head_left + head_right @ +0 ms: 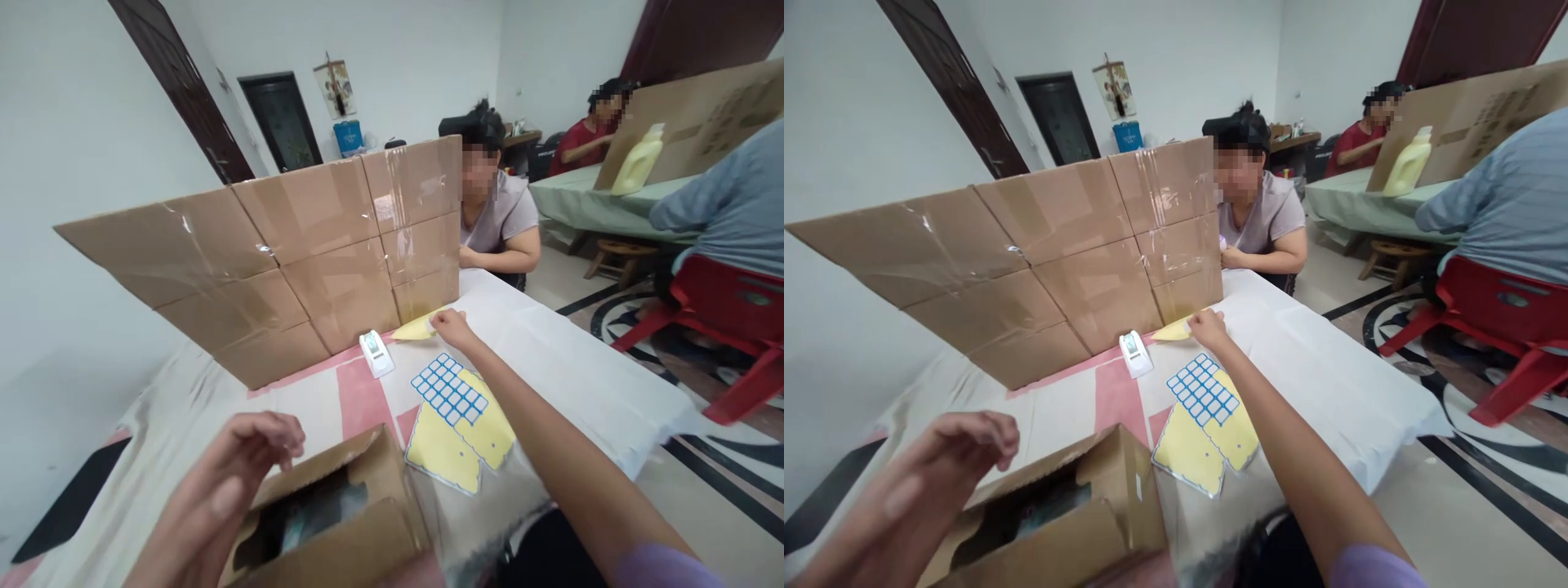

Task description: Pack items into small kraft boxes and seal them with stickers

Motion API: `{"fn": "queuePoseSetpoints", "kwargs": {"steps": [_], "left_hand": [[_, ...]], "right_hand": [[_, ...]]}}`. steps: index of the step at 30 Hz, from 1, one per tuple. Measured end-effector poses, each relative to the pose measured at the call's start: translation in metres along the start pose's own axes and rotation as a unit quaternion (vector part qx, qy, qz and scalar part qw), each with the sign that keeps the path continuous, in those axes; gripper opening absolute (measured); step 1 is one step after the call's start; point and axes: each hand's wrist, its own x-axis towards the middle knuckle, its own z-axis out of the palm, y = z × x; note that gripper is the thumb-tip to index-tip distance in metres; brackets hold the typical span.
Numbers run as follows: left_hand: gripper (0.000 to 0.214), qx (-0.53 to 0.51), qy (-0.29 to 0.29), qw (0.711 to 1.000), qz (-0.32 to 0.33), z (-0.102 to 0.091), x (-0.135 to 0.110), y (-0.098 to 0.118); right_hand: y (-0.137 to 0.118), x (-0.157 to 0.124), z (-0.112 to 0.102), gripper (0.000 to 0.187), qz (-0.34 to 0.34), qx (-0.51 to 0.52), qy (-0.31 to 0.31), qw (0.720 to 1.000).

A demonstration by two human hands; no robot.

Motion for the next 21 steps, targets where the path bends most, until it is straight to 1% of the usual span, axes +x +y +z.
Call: {"fn": "queuePoseSetpoints", "kwargs": {"steps": [2, 3, 5, 8, 11, 14, 17, 21], "left_hand": [[0.036, 0.052, -0.019, 0.998, -0.03, 0.018, 0.001, -0.003], [0.035, 0.073, -0.029, 0.996, -0.052, 0.021, 0.001, -0.006], [0.035, 0.091, -0.04, 0.99, -0.101, 0.019, 0.0, -0.012], [0.037, 0.093, -0.051, 0.984, -0.14, 0.008, 0.0, -0.022], [0.041, 0.099, -0.055, 0.983, -0.142, 0.001, 0.002, -0.028], [0.044, 0.11, -0.058, 0.984, -0.131, 0.002, 0.002, -0.028], [0.044, 0.123, -0.064, 0.984, -0.113, 0.007, 0.002, -0.023], [0.042, 0.173, -0.076, 0.977, -0.099, 0.016, 0.001, -0.013]], "right_hand": [[0.0, 0.017, 0.009, 0.031, 0.022, -0.043, 0.004, 0.999], [0.002, 0.023, 0.014, 0.031, 0.03, -0.063, 0.004, 0.998], [0.008, 0.032, 0.021, 0.028, 0.04, -0.098, -0.004, 0.994], [0.022, 0.032, 0.028, 0.025, 0.041, -0.146, -0.015, 0.988], [0.032, 0.026, 0.031, 0.031, 0.034, -0.181, 0.0, 0.983], [0.033, 0.021, 0.031, 0.036, 0.034, -0.191, 0.019, 0.981], [0.026, 0.017, 0.025, 0.033, 0.034, -0.189, 0.028, 0.981], [0.009, 0.007, 0.008, 0.033, 0.018, -0.194, 0.037, 0.98]]}}
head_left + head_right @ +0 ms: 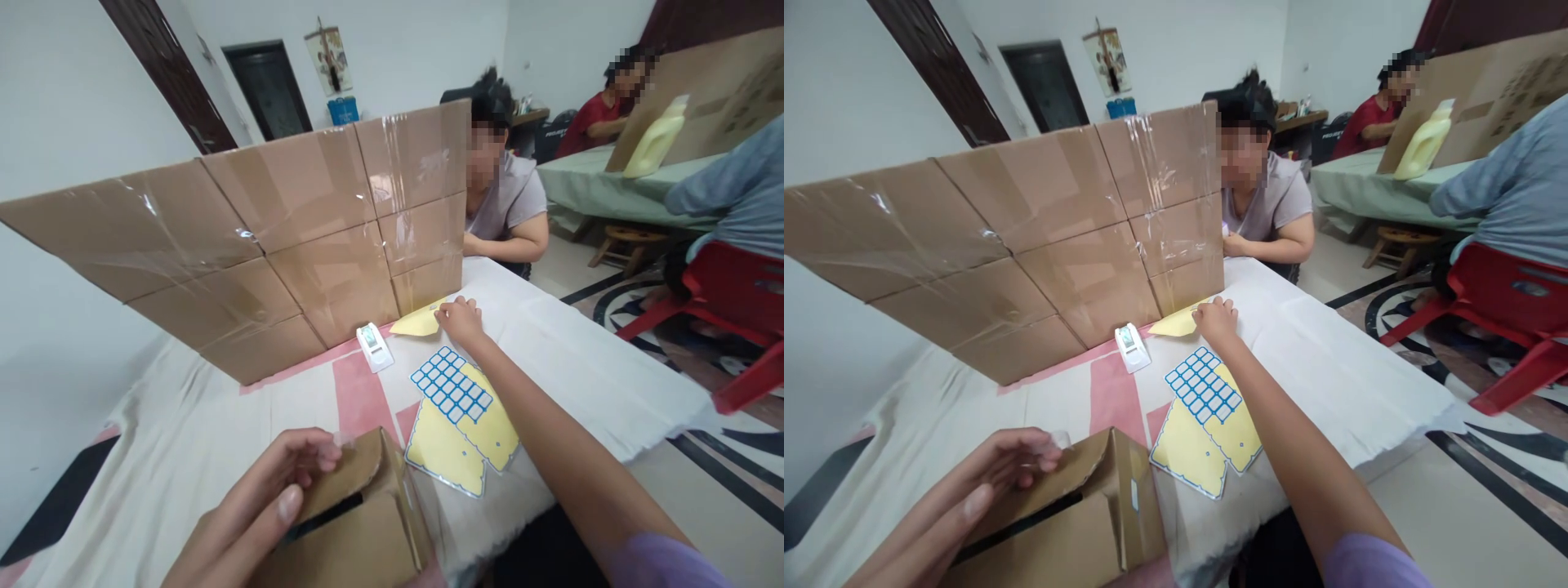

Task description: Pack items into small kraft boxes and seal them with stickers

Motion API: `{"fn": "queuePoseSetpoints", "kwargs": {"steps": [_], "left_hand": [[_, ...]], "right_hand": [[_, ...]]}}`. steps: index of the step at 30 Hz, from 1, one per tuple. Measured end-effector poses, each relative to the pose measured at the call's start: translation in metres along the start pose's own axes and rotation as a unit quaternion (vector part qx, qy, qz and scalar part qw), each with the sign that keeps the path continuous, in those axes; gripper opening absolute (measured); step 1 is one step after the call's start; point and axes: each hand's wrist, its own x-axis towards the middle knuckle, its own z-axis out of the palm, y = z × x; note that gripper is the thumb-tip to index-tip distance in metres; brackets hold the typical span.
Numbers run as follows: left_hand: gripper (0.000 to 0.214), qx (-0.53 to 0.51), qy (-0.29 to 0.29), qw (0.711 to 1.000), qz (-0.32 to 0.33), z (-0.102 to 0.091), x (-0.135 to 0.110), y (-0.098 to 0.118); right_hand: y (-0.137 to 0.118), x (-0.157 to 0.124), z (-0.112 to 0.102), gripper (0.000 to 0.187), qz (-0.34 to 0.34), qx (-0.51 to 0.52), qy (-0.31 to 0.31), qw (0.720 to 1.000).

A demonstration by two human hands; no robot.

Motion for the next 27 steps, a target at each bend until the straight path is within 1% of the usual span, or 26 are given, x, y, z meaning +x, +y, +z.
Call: {"fn": "queuePoseSetpoints", "kwargs": {"steps": [2, 4, 6, 8, 10, 12, 13, 14, 16, 18, 19, 20, 22, 24, 27], "left_hand": [[0.043, 0.028, -0.002, 1.0, -0.003, 0.003, -0.002, 0.006], [0.045, 0.048, -0.006, 0.999, -0.02, 0.005, -0.005, 0.011], [0.045, 0.063, -0.014, 0.997, -0.038, 0.005, -0.007, 0.014], [0.045, 0.078, -0.021, 0.996, -0.04, 0.004, -0.008, 0.015], [0.045, 0.097, -0.031, 0.995, -0.025, 0.002, -0.007, 0.014], [0.044, 0.115, -0.037, 0.993, -0.006, 0.0, -0.006, 0.015], [0.042, 0.122, -0.038, 0.992, 0.004, 0.0, -0.006, 0.016], [0.041, 0.125, -0.036, 0.991, 0.013, 0.0, -0.006, 0.017], [0.039, 0.127, -0.029, 0.991, 0.027, 0.002, -0.007, 0.022], [0.038, 0.123, -0.027, 0.991, 0.044, 0.005, -0.008, 0.026], [0.039, 0.12, -0.026, 0.991, 0.056, 0.007, -0.008, 0.027], [0.041, 0.121, -0.025, 0.99, 0.068, 0.009, -0.008, 0.027], [0.043, 0.135, -0.014, 0.987, 0.083, 0.012, -0.007, 0.024], [0.04, 0.163, 0.005, 0.983, 0.078, 0.013, -0.005, 0.017], [0.035, 0.192, 0.014, 0.979, 0.062, 0.013, -0.003, 0.006]], "right_hand": [[-0.004, -0.009, -0.013, 0.031, -0.008, -0.007, 0.006, 1.0], [-0.009, -0.021, -0.025, 0.032, -0.018, -0.014, 0.01, 1.0], [-0.015, -0.038, -0.037, 0.033, -0.033, -0.017, 0.01, 0.999], [-0.023, -0.059, -0.048, 0.031, -0.052, -0.015, 0.004, 0.999], [-0.035, -0.082, -0.061, 0.038, -0.075, -0.009, -0.004, 0.997], [-0.053, -0.106, -0.074, 0.051, -0.118, 0.046, -0.009, 0.992], [-0.063, -0.119, -0.08, 0.054, -0.154, 0.098, -0.017, 0.983], [-0.073, -0.131, -0.086, 0.053, -0.197, 0.162, -0.032, 0.966], [-0.092, -0.156, -0.093, 0.043, -0.284, 0.281, -0.092, 0.912], [-0.104, -0.179, -0.094, 0.03, -0.336, 0.331, -0.177, 0.864], [-0.106, -0.188, -0.094, 0.028, -0.349, 0.332, -0.215, 0.849], [-0.105, -0.196, -0.092, 0.028, -0.357, 0.327, -0.245, 0.84], [-0.098, -0.205, -0.089, 0.034, -0.367, 0.327, -0.281, 0.824], [-0.087, -0.207, -0.086, 0.041, -0.383, 0.341, -0.298, 0.805], [-0.071, -0.204, -0.08, 0.064, -0.42, 0.342, -0.302, 0.785]]}}
